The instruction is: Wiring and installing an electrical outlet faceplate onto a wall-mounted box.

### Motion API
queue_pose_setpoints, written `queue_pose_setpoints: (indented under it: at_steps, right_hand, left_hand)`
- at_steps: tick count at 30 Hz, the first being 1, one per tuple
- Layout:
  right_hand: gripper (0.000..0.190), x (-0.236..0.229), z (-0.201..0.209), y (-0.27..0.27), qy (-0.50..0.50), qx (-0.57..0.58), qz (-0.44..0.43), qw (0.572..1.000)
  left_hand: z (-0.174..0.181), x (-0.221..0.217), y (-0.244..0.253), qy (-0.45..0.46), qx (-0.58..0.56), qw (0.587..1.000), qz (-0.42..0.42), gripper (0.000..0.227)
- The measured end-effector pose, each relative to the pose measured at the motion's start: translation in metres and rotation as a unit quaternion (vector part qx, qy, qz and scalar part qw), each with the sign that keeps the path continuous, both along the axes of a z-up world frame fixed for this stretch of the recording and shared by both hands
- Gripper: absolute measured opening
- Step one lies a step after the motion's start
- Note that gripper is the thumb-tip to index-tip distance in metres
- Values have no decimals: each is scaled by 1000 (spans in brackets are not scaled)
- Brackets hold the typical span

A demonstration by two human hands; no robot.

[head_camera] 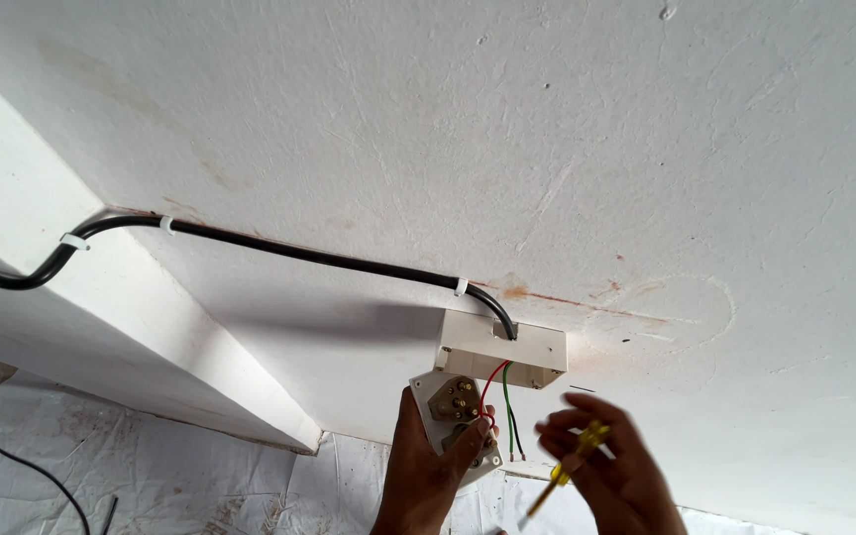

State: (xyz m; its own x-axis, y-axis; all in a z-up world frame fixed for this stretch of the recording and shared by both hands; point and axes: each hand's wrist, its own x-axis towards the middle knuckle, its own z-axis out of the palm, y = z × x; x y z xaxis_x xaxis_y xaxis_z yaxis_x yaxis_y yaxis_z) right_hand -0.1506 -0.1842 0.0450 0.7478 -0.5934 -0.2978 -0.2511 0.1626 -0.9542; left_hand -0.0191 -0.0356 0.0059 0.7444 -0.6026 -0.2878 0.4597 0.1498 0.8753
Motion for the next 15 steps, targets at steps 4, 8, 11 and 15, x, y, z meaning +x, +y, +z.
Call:
queue_pose_setpoints:
  at_steps: [4, 8, 11, 15]
  right_hand:
    - [47, -4, 19, 22, -81, -166, -122, 975]
    - [43, -10, 6, 30, -142, -237, -159, 948]
    - [29, -2, 14, 37, -115, -230, -191, 947]
    - [16, 5, 13, 43, -71, -216, -184, 956]
  left_hand:
    - [10, 2, 2, -8, 34, 999, -17, 66]
    - [16, 1, 2, -1, 64, 998, -19, 66]
    - [14, 1, 2, 7, 62, 998, -10, 64]
    - [13, -1, 2, -12, 43, 999, 0, 64]
